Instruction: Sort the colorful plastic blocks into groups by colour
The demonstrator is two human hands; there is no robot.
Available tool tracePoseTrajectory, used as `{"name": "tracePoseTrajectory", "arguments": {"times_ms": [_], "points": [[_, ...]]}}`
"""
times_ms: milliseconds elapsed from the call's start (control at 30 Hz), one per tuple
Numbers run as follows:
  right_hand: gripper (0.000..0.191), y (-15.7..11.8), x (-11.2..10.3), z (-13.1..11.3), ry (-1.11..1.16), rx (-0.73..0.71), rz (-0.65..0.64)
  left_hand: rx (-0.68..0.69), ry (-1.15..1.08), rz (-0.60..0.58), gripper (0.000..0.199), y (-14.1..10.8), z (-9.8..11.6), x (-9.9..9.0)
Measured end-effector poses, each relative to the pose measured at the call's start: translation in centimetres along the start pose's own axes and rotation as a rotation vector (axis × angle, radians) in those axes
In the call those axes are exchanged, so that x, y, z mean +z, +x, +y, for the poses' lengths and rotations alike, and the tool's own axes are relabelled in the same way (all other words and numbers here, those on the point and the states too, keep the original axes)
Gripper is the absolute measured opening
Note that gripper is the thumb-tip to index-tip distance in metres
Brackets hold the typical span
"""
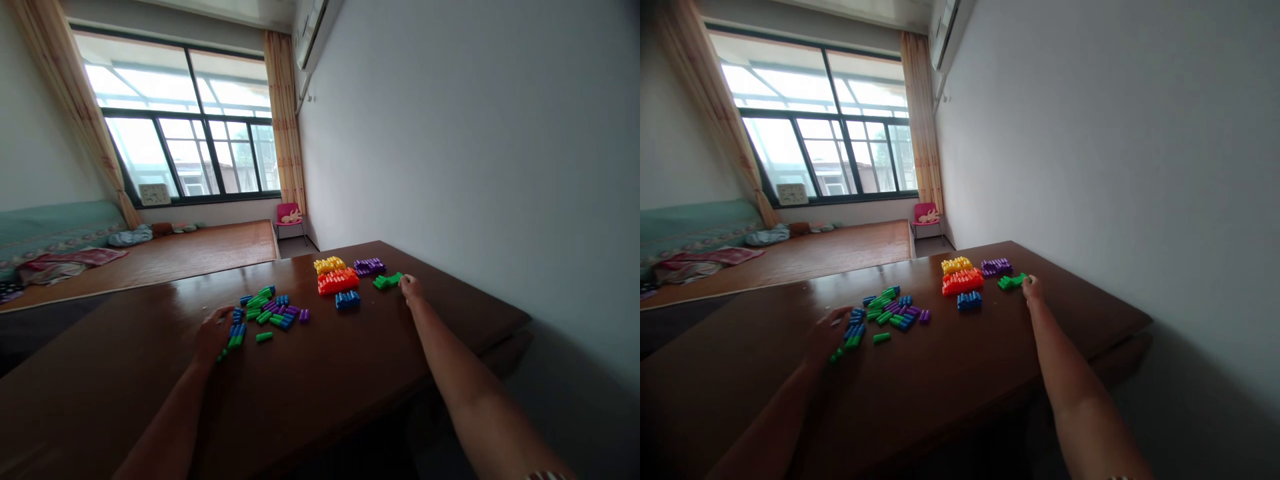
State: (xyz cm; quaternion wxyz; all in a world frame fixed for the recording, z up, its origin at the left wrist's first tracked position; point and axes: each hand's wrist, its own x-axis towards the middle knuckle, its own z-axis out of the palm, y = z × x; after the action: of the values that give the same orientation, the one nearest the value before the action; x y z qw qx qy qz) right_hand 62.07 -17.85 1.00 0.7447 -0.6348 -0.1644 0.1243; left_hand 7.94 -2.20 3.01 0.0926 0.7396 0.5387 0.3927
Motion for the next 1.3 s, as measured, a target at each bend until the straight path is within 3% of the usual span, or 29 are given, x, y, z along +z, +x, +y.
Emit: {"name": "tracePoseTrajectory", "arguments": {"times_ms": [100,233,467,600,700,767,867,967,1033,1100,1167,1233,1300], "points": [[0.026,1.6,-0.6,1.2,-0.205,-0.137,0.044,-0.051,-0.053,-0.044,0.033,1.0,-2.1,-0.8],[0.035,2.8,0.2,2.0,-0.529,-0.342,-0.013,-0.180,-0.102,0.026,0.034,0.4,-4.4,-1.3],[0.035,1.6,0.2,2.5,-0.591,-0.415,0.015,-0.395,-0.387,0.132,0.041,-0.8,-5.6,-0.4],[0.034,1.2,-0.2,2.1,-0.609,-0.398,0.017,-0.344,-0.364,0.097,0.042,-0.9,-5.2,-0.4],[0.032,1.8,-0.6,2.4,-0.629,-0.366,0.026,-0.205,-0.145,-0.015,0.042,-1.4,-4.5,-0.6],[0.034,2.7,-0.8,3.1,-0.636,-0.388,0.098,-0.137,-0.028,-0.096,0.046,-1.5,-4.3,-0.6],[0.036,3.8,-1.1,4.0,-0.618,-0.562,0.213,-0.112,0.006,-0.139,0.048,-1.6,-4.2,-0.1],[0.038,2.7,-0.6,3.3,-0.593,-0.795,0.204,-0.072,0.021,-0.178,0.050,-1.8,-3.8,0.6],[0.039,0.0,0.8,2.0,-0.561,-0.934,0.133,-0.029,0.085,-0.223,0.053,-2.1,-3.2,1.1],[0.037,-4.1,3.3,0.4,-0.534,-1.052,-0.058,0.016,0.201,-0.287,0.056,-2.3,-2.7,1.5],[0.033,-9.1,6.6,-0.7,-0.554,-1.119,-0.392,0.038,0.281,-0.331,0.055,-2.4,-2.4,1.7],[0.029,-14.2,10.2,-1.0,-0.621,-1.092,-0.735,0.042,0.241,-0.311,0.051,-2.4,-2.6,1.8],[0.028,-18.7,13.4,-0.8,-0.682,-1.000,-0.934,0.068,0.124,-0.231,0.049,-2.2,-3.1,1.7]]}}
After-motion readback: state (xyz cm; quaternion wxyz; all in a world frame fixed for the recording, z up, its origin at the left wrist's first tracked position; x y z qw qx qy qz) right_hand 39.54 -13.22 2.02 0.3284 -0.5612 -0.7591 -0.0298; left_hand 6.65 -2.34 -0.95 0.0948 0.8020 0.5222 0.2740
